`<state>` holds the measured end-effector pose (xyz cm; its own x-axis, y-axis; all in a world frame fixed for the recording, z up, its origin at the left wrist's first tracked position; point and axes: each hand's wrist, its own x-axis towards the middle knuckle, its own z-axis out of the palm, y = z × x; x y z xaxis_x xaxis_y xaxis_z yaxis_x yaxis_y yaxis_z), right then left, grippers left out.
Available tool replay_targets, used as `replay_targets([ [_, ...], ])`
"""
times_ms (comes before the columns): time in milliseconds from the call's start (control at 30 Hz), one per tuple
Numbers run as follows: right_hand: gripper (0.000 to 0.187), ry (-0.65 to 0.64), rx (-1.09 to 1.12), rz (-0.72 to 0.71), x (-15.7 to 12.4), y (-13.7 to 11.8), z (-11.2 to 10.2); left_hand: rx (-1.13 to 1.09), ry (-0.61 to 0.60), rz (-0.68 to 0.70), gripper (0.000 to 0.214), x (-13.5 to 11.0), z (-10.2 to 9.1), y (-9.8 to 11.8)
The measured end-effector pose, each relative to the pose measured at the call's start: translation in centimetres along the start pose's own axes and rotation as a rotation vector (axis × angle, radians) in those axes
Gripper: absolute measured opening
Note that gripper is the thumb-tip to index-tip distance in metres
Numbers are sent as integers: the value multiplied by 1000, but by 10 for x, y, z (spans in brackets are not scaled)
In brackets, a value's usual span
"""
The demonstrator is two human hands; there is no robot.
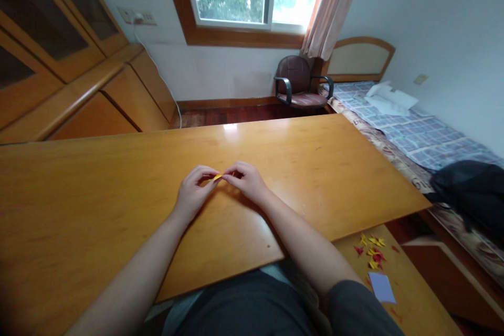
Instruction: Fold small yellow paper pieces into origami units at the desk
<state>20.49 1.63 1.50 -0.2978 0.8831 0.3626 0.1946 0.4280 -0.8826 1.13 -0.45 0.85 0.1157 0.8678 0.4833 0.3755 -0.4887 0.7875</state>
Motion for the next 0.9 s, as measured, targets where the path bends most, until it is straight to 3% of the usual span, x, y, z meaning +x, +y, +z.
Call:
replay_targets([
  [167,13,22,-61,-141,-2,-1,0,82,13,123,5,2,-5,6],
  [300,16,19,-93,-161,-4,0,0,77,29,151,8,2,-6,7],
  [900,19,6,-71,-79,-4,-3,2,20,12,18,9,1,-6,9],
])
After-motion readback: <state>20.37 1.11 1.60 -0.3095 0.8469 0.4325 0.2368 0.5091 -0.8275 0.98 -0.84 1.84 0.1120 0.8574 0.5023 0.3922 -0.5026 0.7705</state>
